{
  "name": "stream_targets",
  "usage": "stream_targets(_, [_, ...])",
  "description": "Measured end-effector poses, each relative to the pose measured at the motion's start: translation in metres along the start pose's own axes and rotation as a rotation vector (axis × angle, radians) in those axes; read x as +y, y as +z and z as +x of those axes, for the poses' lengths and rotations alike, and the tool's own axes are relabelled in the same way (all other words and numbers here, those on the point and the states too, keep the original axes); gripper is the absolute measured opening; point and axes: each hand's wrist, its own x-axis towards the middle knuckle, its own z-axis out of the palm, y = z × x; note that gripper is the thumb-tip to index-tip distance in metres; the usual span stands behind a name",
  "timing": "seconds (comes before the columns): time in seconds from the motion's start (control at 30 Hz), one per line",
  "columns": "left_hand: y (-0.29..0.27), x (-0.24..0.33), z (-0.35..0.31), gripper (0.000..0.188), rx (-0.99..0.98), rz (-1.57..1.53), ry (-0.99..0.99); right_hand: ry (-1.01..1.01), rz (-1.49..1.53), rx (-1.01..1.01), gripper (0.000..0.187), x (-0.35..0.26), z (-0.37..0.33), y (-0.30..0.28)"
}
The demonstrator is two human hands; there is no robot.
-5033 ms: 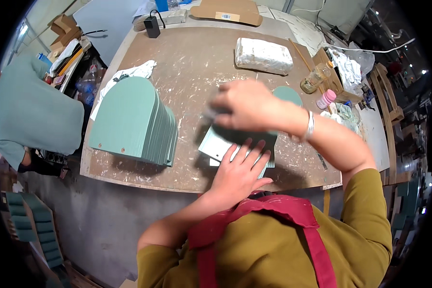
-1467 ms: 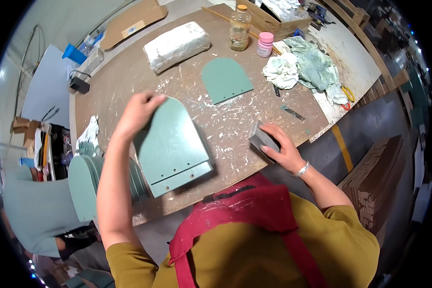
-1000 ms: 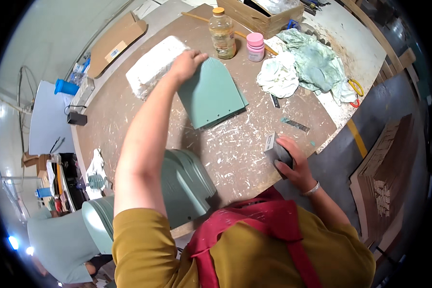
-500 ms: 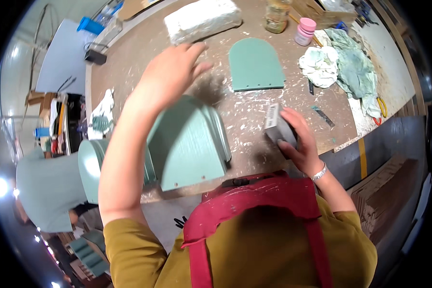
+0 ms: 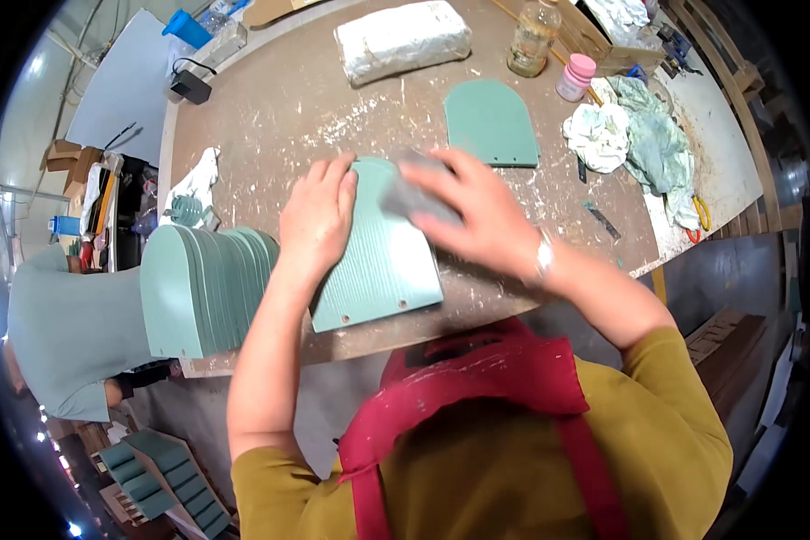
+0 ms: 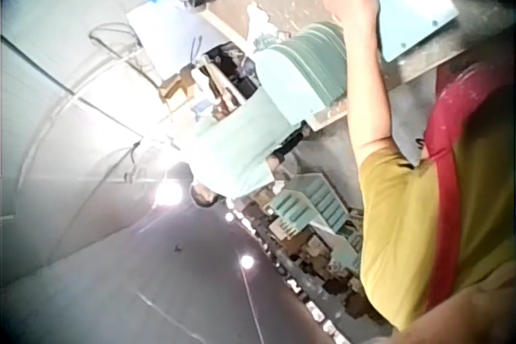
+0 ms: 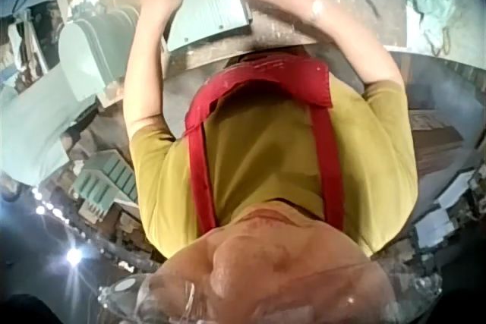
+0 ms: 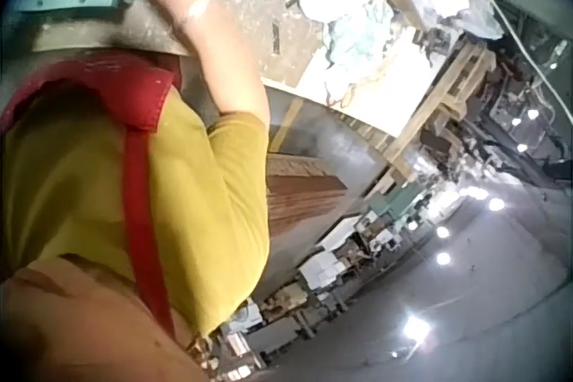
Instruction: The person wipes a green wooden panel with a cloth and then sands the edges and surfaces of several panels one by one using a sanding block. Each panel is turned over and rotated to sand different sides before being placed into a new stack.
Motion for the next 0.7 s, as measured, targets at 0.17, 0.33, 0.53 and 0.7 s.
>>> stream_targets(0.17, [0.004,0.004,-0.003,0.034,-0.002,0.022,0.027,-0.064,-0.042,-0.133,0.054,-0.023,-0.036,-0.015])
stream_targets(0.33, [0.006,0.004,0.003,0.033,0.052,0.036,0.076,0.073,-0.003,0.022,0.048,-0.001,0.028,0.004])
stream_targets(0.53, [0.004,-0.002,-0.004,0.036,0.032,0.024,0.004,0.121,-0.057,-0.112,0.052,-0.024,-0.005,-0.009])
stream_targets(0.7, [0.006,-0.005,0.003,0.044,0.058,0.012,0.025,0.226,-0.072,-0.244,0.054,0.029,0.095,0.012])
